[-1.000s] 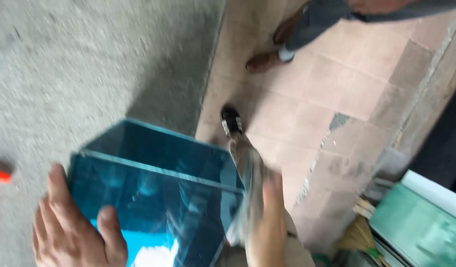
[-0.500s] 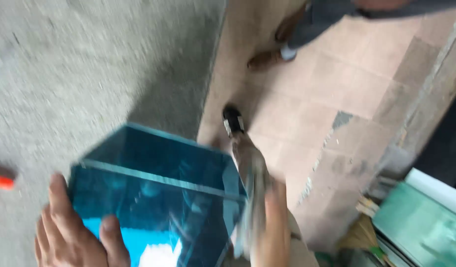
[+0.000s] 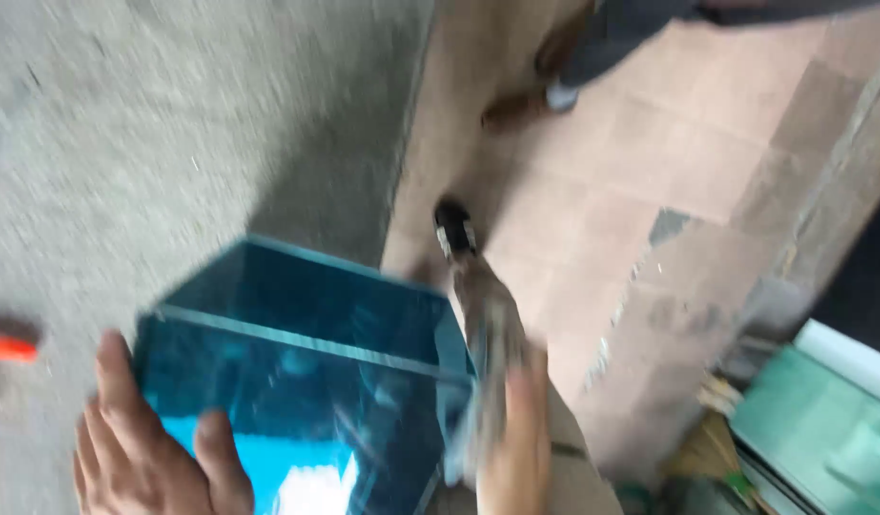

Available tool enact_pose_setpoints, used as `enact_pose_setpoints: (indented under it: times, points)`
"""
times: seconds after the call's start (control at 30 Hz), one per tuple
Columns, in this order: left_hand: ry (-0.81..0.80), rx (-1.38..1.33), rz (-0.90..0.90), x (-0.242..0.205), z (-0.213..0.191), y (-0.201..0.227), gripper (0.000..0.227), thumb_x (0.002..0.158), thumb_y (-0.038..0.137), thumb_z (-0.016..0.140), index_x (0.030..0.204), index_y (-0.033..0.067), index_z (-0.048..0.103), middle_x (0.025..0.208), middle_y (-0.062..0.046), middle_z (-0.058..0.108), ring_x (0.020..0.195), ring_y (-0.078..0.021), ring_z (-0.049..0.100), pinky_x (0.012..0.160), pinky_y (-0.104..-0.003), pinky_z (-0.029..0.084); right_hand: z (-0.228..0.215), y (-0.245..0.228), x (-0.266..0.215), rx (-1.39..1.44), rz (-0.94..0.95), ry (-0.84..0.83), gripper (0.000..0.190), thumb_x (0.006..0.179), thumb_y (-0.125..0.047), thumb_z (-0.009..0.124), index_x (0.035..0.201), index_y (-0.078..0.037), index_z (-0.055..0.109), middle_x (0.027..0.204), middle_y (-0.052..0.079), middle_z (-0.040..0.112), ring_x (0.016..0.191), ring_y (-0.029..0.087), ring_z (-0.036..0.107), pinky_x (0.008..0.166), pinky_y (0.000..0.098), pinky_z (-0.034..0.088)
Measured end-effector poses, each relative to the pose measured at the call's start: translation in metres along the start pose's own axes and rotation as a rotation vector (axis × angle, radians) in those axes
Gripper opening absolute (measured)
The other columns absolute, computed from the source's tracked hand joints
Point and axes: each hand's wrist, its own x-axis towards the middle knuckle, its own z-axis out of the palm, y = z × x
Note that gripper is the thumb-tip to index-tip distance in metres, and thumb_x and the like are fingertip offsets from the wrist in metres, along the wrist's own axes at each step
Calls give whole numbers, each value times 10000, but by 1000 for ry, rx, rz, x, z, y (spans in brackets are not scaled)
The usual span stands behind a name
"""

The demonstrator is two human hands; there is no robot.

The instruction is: Polishing the sharp edges of a blue-tinted glass panel using a handheld polishing stone to make them smooth and safe.

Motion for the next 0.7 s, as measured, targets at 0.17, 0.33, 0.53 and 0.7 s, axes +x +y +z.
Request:
enact_pose_setpoints:
  times: [0.17,0.33,0.53,0.7]
  points:
    - [-54,0,-62,5,-3,1,916,1213,517,265,1784,-121,588,1166,-294,701,994,-513,703,877,-585,559,-39,82,7,-346,177,221,652,1072,-341,462,1675,-96,420,1801,25,384,1680,112,286,1371,280,160]
    - [111,-53,-10,-3,31,-18,945,1195,535,267,1759,-132,630,1165,-286,725,950,-497,696,873,-575,558,-38,99,28,-10,265,50,560,865,-331,612,1261,17,799,1221,167,838,1213,229,764,1084,374,542]
    - [36,-72,-62,6,6,5,866,1243,467,277,1750,-158,595,1199,-343,716,1014,-545,701,900,-610,553,-19,75,-16,-506,-926,114,366,1157,-160,408,1477,-32,530,1309,339,654,1023,384,780,964,459,663]
    - [-33,-32,0,-1,-18,5,837,1256,445,287,1758,-162,571,1258,-347,723,1057,-571,707,903,-613,554,-12,-20,-10,-504,-466,-126,374,1098,-40,393,1459,-20,488,1452,261,558,1393,419,641,1189,427,466]
